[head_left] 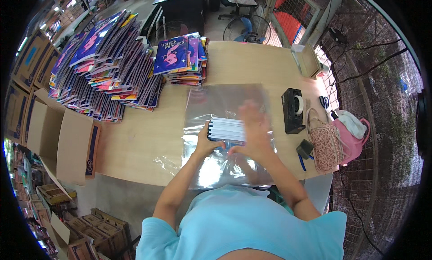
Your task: The person places stacks of spiral notebooks onto a table and then wraps them in clear plastic bags. They smooth the plastic around the notebooks and seal the bags using a tape dispenser. The person repeats this process for multiple stacks of notebooks.
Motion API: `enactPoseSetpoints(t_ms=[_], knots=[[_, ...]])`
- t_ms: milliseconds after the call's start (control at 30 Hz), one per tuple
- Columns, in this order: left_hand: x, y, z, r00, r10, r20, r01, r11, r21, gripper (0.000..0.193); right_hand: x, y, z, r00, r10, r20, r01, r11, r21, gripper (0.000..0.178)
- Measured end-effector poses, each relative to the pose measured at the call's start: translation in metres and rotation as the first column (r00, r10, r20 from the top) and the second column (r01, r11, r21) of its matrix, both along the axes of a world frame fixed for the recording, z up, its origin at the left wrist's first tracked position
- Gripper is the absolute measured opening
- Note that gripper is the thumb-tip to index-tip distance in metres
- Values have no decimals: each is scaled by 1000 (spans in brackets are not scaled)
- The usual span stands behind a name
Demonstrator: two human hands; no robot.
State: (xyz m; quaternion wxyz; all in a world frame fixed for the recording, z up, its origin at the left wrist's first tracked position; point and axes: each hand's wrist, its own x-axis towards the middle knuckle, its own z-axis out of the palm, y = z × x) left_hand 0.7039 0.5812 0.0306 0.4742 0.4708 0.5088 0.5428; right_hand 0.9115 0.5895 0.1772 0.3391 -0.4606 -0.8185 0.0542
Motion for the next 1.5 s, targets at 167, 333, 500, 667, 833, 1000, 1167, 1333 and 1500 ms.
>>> enactPoseSetpoints(t_ms=[167,333,500,667,833,1000,1167,1333,1500], knots=[[4,6,-24,999,47,7,-47,999,-17,83,14,4,-140,551,-101,-828,-351,872,-340,101],[3,-7,-21,998,69,9,-70,996,60,81,0,2,-219,396,-345,-851,-360,794,-490,75],[25,-18,10,946,261,-191,-244,963,112,89,11,18,-188,675,-352,-649,99,914,-393,48],[77,-60,25,766,588,260,-489,795,-358,72,-22,93,-76,975,-18,-221,-146,699,-700,53],[77,-64,-19,415,634,652,-119,749,-652,55,-75,145,-112,901,396,180,-72,544,-836,72],[77,-53,-36,173,690,702,-63,719,-692,38,-84,160,-146,857,483,177,-109,506,-856,71],[74,-44,-27,204,763,613,-91,639,-764,32,-89,171,-135,849,493,191,-128,542,-830,71],[70,-33,-61,226,731,643,-118,676,-727,29,-94,170,-142,861,459,218,-124,606,-785,70],[61,-37,-31,383,756,530,32,563,-826,34,-93,163,-145,806,382,453,-36,794,-607,73]])
